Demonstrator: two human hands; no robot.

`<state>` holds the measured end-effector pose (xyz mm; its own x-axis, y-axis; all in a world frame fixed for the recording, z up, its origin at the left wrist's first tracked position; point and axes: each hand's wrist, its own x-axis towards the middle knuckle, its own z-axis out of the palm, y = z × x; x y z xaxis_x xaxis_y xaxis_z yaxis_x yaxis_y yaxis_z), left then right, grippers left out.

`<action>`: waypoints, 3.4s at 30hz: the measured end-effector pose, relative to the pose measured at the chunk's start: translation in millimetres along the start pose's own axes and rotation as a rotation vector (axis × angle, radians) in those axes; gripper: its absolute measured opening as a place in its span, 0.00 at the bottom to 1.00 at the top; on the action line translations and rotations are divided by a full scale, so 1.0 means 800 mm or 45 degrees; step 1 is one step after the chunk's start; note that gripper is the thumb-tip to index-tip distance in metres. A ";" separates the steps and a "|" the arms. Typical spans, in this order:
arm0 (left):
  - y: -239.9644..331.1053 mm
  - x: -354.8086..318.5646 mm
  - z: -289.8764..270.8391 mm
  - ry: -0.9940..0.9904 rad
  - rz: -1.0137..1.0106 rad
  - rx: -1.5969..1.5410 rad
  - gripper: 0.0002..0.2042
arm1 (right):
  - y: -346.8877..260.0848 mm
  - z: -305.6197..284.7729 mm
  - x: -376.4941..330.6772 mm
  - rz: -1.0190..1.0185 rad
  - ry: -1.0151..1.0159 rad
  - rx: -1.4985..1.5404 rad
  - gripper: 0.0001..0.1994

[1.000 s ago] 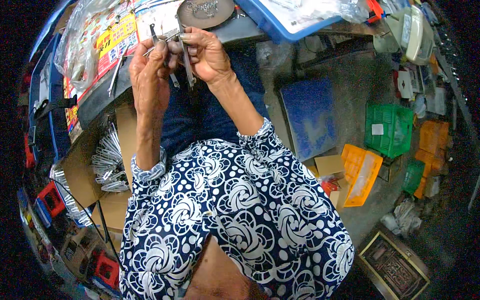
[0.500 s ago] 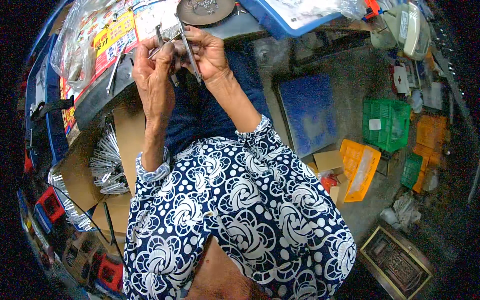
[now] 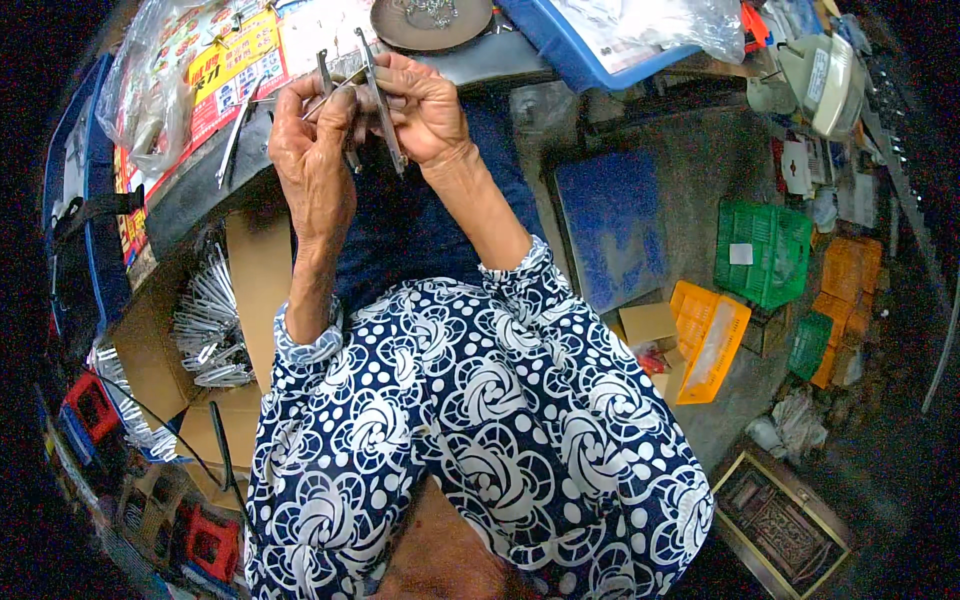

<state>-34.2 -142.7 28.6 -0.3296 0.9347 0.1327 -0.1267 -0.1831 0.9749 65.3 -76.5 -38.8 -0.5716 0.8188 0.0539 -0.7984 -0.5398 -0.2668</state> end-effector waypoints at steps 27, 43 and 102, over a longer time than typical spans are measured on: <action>-0.004 0.002 -0.014 -0.085 -0.080 -0.104 0.05 | 0.006 0.009 -0.007 -0.063 -0.020 -0.312 0.09; 0.005 -0.004 -0.027 -0.083 -0.073 -0.118 0.04 | 0.017 0.023 -0.009 -0.053 -0.063 -0.423 0.09; -0.010 -0.040 -0.021 -0.133 -0.320 -0.434 0.11 | 0.002 0.067 -0.090 -0.407 0.137 -1.089 0.07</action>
<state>-38.1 -176.1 13.3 -0.1553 0.9856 -0.0665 -0.4982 -0.0200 0.8668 95.1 -147.0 8.3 -0.2929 0.9411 0.1689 -0.4785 0.0087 -0.8781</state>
